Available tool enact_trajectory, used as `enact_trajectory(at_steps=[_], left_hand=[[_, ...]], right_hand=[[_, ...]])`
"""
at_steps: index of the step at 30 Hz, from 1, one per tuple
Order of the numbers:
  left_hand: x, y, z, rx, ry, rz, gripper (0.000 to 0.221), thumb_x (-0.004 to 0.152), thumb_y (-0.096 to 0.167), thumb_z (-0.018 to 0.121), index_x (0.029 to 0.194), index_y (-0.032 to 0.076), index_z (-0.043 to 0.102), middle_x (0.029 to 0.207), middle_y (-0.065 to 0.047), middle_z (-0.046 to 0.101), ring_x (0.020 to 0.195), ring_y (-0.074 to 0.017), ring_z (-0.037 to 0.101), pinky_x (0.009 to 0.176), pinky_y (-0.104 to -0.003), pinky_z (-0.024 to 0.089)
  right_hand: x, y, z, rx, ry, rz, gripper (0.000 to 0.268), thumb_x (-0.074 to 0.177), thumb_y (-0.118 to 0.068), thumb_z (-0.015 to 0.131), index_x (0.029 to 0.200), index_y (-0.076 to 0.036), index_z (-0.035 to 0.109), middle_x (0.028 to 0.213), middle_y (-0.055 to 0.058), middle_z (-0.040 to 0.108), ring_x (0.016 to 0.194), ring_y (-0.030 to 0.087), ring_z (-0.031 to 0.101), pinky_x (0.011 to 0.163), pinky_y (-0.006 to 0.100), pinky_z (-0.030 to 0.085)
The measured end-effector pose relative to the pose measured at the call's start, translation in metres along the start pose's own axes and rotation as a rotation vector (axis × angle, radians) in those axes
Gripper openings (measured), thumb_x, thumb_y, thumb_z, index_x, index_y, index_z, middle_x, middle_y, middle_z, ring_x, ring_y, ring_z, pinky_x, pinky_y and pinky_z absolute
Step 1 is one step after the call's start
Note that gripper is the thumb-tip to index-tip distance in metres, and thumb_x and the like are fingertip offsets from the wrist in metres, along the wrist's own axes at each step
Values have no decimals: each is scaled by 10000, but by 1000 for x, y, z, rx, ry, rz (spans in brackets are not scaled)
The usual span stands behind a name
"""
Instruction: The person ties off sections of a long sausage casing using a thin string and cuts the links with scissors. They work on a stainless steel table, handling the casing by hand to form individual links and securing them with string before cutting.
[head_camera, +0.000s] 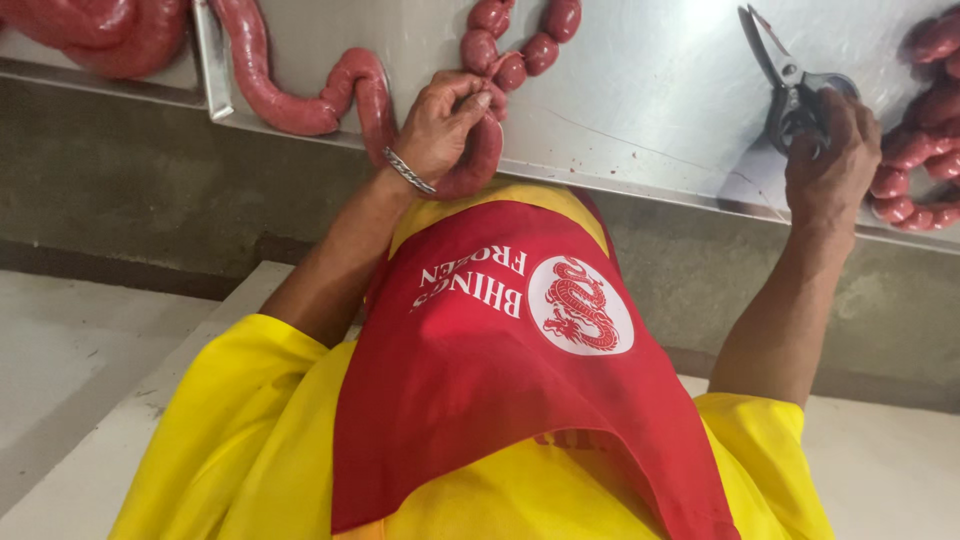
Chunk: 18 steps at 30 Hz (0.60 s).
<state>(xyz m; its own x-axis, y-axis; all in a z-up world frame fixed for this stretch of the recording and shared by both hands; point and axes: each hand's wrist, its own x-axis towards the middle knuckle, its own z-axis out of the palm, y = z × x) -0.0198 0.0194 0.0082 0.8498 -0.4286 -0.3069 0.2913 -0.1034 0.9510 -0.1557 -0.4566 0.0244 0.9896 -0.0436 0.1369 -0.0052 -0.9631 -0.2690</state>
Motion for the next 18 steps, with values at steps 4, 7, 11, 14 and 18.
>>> enact_trajectory(at_steps=[4,7,11,14,18], left_hand=[[-9,-12,4,-102,175,68,234,1075,134,574,979,-29,712,1112,-80,677,1047,-129,626,941,-268,503],[-11,-13,1,-198,147,173,243,1095,133,562,987,-34,701,1169,-82,674,1154,-126,634,1024,-256,489],[-11,-4,-4,-313,62,35,240,1090,153,542,1012,-19,689,1105,-55,710,1019,-91,615,948,-237,494],[-11,5,-6,-268,41,118,242,1099,142,531,1004,-24,680,1102,-47,698,1015,-85,604,944,-237,489],[-12,11,-8,-243,27,145,213,1088,119,524,1045,-19,681,1019,-40,665,940,-83,583,890,-241,485]], right_hand=[[6,-1,-6,-78,-180,81,447,901,47,688,1337,-6,603,1245,206,638,1200,438,610,1021,503,512],[15,0,-7,-98,-299,117,431,859,-48,768,1240,46,589,1174,273,640,1030,487,606,845,549,491],[17,3,-12,259,-402,313,338,947,-98,752,1198,39,571,1092,190,679,930,349,633,791,467,494],[10,-13,-28,994,-410,534,360,948,-163,736,1204,21,563,1040,91,679,894,165,616,811,311,491],[-4,-79,-29,1403,-533,321,709,876,-466,864,1339,-9,581,1026,29,647,959,128,607,843,249,484]])
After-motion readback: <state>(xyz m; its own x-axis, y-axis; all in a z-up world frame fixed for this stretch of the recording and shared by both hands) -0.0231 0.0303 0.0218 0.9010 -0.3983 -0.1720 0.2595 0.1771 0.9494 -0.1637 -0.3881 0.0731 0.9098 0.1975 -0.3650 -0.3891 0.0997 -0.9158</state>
